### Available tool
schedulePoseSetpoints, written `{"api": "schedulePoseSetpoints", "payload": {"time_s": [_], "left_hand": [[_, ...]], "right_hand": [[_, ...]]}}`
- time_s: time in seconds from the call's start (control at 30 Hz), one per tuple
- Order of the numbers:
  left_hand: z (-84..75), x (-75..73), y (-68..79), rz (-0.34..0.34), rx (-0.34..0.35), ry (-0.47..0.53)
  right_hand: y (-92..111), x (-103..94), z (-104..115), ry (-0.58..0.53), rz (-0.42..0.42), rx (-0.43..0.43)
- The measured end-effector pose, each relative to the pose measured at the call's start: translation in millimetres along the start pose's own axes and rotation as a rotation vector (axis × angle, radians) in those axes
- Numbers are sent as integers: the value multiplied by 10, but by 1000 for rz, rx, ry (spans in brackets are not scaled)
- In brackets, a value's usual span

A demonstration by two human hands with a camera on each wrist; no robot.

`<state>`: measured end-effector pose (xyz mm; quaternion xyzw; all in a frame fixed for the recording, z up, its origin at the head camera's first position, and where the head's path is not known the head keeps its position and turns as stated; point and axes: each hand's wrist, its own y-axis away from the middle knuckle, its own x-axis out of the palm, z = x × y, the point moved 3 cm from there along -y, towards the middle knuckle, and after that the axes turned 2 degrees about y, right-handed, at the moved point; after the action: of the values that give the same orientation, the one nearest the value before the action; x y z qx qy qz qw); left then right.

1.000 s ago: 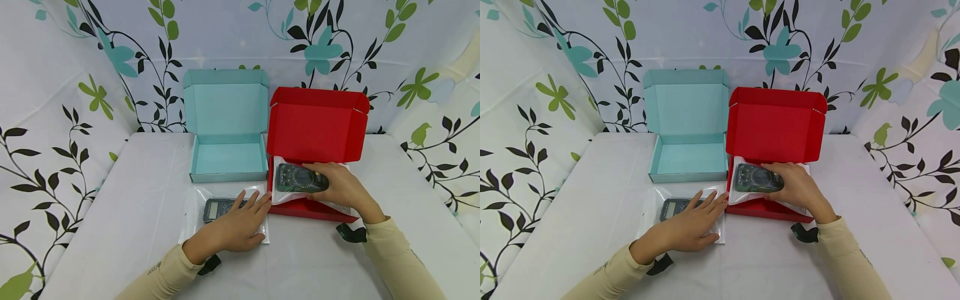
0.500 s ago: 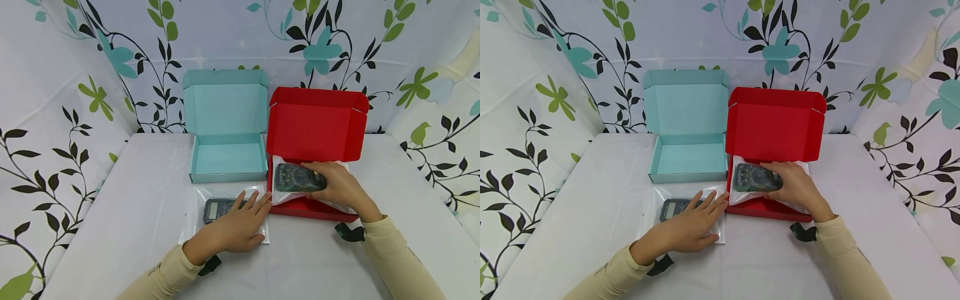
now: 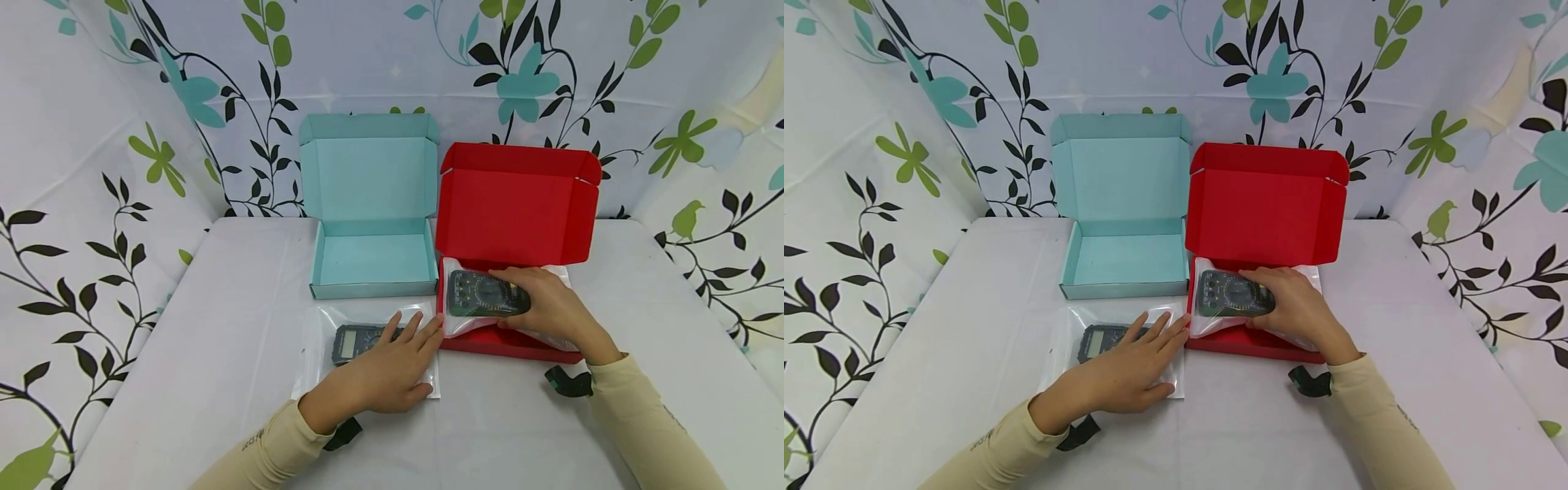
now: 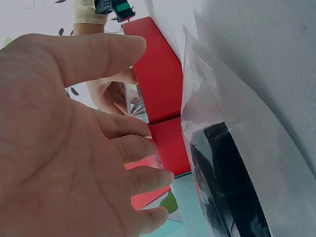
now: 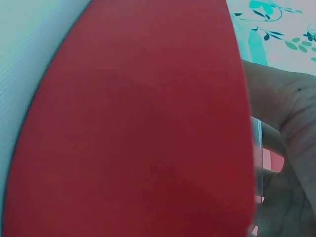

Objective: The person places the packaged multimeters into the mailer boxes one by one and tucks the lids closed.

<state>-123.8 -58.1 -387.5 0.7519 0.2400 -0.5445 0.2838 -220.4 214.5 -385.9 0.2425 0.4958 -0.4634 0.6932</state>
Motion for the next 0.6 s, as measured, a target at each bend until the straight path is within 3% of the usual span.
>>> {"api": "schedulePoseSetpoints", "payload": {"time_s": [0.37, 0.6], "left_hand": [[12, 18, -4, 0, -1, 0], [22, 1, -7, -1, 5, 2]], "right_hand": [[44, 114, -8, 9, 57, 73], [31, 170, -60, -13, 92, 61]]}}
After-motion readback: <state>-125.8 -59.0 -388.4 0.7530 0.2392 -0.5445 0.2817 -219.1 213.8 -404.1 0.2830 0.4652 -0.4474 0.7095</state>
